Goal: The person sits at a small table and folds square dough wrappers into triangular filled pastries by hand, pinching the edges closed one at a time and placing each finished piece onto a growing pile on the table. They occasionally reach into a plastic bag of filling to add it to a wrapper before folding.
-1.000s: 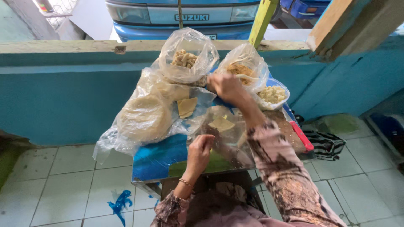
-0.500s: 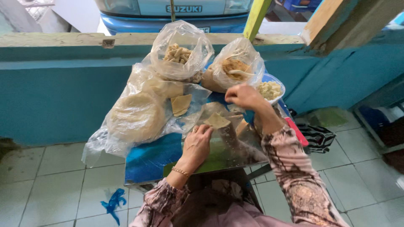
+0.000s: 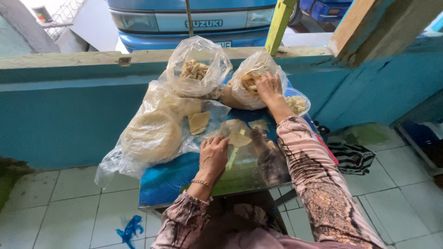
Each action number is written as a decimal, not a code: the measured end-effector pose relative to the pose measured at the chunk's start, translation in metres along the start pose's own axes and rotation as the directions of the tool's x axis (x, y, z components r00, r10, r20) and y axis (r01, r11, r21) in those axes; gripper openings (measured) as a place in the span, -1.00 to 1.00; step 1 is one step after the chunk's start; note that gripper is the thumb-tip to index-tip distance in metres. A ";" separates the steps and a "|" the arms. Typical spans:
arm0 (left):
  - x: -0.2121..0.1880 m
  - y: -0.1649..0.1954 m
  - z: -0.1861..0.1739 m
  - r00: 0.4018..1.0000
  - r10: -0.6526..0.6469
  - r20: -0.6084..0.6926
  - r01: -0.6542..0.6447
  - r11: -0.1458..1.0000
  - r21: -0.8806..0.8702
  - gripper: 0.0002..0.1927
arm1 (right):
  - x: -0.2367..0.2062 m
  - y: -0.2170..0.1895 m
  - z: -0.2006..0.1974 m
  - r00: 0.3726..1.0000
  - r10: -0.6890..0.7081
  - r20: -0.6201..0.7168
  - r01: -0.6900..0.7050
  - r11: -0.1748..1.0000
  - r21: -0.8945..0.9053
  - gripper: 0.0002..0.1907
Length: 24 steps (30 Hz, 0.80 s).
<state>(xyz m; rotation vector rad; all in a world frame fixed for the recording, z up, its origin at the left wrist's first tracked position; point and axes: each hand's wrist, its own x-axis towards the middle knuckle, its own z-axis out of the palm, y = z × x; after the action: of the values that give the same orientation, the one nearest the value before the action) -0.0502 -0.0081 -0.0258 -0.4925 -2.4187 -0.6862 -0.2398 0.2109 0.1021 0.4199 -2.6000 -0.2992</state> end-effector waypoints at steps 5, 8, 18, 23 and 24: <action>0.005 0.000 0.003 0.995 -0.035 -0.093 0.051 0.984 0.172 -0.79 | 0.006 -0.002 -0.017 0.995 0.012 0.094 -0.006 0.998 -0.069 -0.80; 0.015 0.000 0.007 0.989 -0.144 -0.017 0.144 0.969 0.202 -0.88 | 0.011 -0.002 -0.023 0.979 0.001 0.203 0.006 0.999 -0.034 -0.76; 0.023 -0.007 0.019 0.976 -0.213 -0.049 0.217 0.971 0.098 -0.85 | 0.009 0.000 0.001 0.992 0.056 -0.117 -0.040 0.990 0.133 -0.81; 0.023 -0.008 0.018 0.974 -0.218 -0.064 0.222 0.974 0.052 -0.89 | -0.006 0.021 0.004 0.941 0.321 0.104 -0.332 0.824 0.460 -0.76; 0.022 -0.007 0.017 0.974 -0.213 -0.080 0.217 0.975 0.039 -0.90 | -0.011 0.026 0.006 0.938 0.325 0.120 -0.340 0.800 0.495 -0.75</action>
<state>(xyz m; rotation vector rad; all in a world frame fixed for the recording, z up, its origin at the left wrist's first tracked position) -0.0781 0.0002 -0.0270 -0.1826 -2.4323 -0.7225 -0.2399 0.2398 0.0992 0.1158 -2.6954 0.5249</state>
